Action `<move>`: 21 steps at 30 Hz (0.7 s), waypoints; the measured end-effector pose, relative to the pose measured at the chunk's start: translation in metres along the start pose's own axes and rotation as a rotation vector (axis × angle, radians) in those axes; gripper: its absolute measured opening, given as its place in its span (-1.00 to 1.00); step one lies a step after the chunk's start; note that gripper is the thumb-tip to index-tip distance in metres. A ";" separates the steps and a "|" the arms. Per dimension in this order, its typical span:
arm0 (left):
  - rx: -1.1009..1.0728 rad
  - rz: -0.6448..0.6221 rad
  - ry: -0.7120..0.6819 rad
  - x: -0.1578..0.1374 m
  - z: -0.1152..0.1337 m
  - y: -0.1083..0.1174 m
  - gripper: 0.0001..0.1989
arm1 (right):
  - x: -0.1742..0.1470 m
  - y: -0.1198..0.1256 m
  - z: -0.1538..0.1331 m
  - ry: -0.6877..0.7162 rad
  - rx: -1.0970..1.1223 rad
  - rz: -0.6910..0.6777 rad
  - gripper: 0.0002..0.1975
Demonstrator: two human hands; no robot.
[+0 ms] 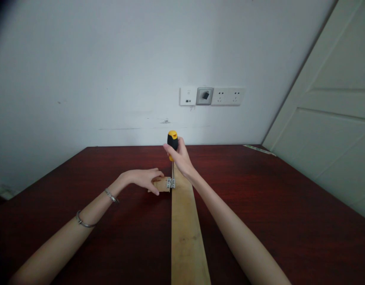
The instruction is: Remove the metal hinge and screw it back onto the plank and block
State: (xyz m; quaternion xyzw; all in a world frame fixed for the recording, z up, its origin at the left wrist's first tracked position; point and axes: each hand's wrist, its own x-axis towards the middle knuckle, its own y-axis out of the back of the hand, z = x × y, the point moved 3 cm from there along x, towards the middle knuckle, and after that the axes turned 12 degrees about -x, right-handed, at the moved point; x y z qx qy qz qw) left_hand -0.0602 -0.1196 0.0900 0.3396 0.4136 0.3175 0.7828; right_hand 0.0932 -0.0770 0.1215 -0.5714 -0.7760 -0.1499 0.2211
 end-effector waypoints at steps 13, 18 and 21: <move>0.023 0.000 -0.002 0.003 -0.004 -0.002 -0.11 | 0.003 0.002 0.005 -0.005 0.107 0.051 -0.72; 0.009 0.004 0.013 0.003 -0.004 -0.002 -0.10 | 0.002 0.001 0.005 0.020 0.058 0.053 -0.76; 0.002 0.000 0.021 0.003 -0.004 -0.003 -0.11 | 0.001 -0.001 0.005 0.021 0.035 0.047 -0.75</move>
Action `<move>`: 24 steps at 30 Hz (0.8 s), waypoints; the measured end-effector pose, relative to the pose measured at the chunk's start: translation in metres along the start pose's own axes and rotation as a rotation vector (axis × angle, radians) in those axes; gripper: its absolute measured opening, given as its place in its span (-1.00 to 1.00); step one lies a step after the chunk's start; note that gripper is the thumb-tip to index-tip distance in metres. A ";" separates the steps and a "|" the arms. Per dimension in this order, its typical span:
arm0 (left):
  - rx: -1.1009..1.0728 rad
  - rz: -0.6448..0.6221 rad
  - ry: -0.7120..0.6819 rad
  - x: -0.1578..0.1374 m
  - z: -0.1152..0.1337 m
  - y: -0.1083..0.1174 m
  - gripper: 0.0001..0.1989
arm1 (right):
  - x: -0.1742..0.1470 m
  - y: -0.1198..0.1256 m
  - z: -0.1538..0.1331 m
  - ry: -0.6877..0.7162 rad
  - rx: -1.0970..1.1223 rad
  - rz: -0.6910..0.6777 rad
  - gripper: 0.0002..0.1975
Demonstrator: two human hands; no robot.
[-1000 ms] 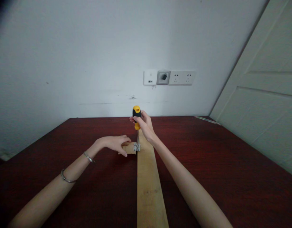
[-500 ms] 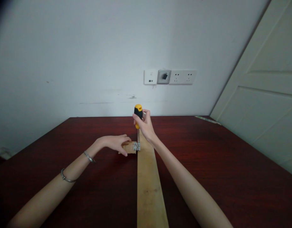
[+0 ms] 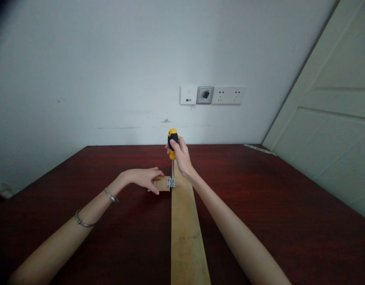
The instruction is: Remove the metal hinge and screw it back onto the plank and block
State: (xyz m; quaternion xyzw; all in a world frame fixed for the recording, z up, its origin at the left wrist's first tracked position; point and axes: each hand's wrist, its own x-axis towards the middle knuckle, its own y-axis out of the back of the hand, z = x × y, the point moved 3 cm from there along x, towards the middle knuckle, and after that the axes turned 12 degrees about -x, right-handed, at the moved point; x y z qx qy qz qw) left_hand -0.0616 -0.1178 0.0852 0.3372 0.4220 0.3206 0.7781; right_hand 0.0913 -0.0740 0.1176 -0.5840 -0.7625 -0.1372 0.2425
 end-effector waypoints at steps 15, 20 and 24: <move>-0.023 -0.009 -0.013 -0.004 0.005 0.002 -0.19 | -0.004 0.003 -0.005 0.025 -0.005 0.080 -0.73; -0.021 -0.010 -0.031 -0.004 0.005 0.002 -0.20 | -0.008 -0.003 -0.009 0.077 -0.092 -0.022 -0.77; -0.034 -0.004 -0.020 -0.003 0.003 0.001 -0.20 | -0.007 -0.004 -0.006 0.059 -0.110 0.013 -0.69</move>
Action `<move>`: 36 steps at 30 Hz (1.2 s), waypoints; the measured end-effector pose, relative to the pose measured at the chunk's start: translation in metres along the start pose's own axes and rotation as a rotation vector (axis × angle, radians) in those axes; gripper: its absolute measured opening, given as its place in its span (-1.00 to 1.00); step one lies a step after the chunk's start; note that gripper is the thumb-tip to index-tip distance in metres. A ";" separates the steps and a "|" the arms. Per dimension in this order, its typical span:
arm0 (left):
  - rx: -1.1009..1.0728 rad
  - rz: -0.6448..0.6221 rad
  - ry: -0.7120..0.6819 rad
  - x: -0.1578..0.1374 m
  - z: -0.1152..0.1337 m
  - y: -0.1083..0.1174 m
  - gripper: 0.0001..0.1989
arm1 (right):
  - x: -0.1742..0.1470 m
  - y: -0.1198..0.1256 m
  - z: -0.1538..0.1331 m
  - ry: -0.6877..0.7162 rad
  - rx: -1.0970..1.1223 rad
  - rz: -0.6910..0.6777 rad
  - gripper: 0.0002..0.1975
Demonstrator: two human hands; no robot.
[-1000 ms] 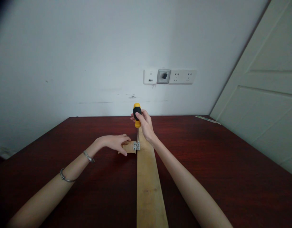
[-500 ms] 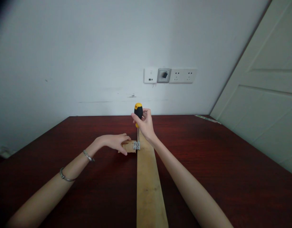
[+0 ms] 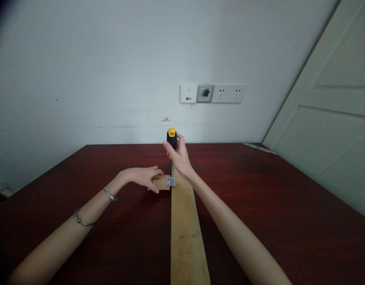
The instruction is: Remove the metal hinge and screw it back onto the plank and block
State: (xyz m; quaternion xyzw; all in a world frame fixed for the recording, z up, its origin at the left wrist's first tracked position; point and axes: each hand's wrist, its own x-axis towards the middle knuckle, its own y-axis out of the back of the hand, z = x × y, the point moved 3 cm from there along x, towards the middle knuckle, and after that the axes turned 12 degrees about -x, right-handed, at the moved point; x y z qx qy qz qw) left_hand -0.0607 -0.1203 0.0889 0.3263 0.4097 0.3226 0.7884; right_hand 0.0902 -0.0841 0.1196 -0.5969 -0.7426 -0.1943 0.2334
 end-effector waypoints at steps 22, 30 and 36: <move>0.012 0.002 0.011 0.003 -0.004 0.000 -0.15 | 0.001 0.000 -0.010 0.019 0.040 -0.112 -0.83; 0.002 0.012 0.015 0.004 -0.007 -0.001 -0.14 | 0.002 -0.002 -0.003 -0.062 0.093 -0.017 -0.60; 0.006 -0.003 0.009 0.002 -0.004 0.000 -0.14 | 0.002 0.002 -0.004 -0.053 0.119 0.040 -0.61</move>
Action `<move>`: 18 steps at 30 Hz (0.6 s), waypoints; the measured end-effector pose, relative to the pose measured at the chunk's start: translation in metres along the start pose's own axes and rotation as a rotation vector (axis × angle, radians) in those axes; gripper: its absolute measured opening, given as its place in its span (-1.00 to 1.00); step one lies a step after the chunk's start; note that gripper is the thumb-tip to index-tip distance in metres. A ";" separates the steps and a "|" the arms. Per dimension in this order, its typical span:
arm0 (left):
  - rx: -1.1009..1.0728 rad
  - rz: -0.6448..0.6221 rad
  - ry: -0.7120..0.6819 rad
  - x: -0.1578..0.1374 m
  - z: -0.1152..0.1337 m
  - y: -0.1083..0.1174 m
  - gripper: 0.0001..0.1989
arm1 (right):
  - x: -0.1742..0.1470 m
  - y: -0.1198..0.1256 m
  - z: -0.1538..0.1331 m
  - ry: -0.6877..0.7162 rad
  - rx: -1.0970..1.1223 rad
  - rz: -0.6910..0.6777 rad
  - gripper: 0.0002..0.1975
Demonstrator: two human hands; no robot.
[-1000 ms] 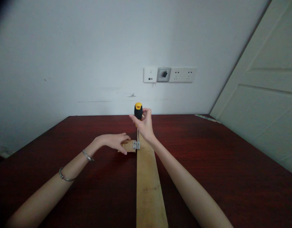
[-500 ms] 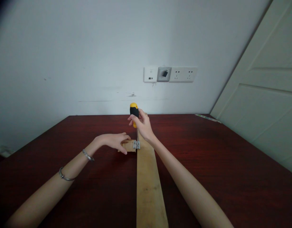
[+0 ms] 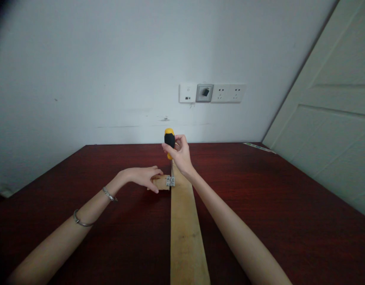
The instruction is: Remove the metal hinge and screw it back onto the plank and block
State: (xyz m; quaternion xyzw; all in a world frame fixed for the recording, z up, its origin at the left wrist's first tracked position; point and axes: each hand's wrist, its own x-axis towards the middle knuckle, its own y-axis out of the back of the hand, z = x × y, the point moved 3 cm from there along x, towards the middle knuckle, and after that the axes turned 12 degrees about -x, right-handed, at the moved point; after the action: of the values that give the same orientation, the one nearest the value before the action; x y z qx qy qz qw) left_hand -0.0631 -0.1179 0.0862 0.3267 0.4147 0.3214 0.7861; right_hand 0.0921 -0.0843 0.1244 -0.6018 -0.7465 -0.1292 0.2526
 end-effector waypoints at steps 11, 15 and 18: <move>-0.013 -0.003 0.008 -0.001 0.002 0.000 -0.15 | -0.001 0.002 -0.005 -0.005 -0.030 -0.112 -0.86; -0.012 -0.001 0.011 -0.001 0.002 0.000 -0.16 | 0.000 0.001 -0.001 0.018 -0.052 -0.127 -0.90; -0.015 -0.001 0.018 -0.002 0.001 0.000 -0.14 | -0.001 -0.001 0.000 0.017 -0.122 -0.050 -0.81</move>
State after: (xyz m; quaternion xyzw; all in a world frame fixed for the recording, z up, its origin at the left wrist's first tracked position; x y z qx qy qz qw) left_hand -0.0629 -0.1194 0.0873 0.3176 0.4193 0.3269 0.7851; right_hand 0.0916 -0.0851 0.1237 -0.5960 -0.7501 -0.1856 0.2185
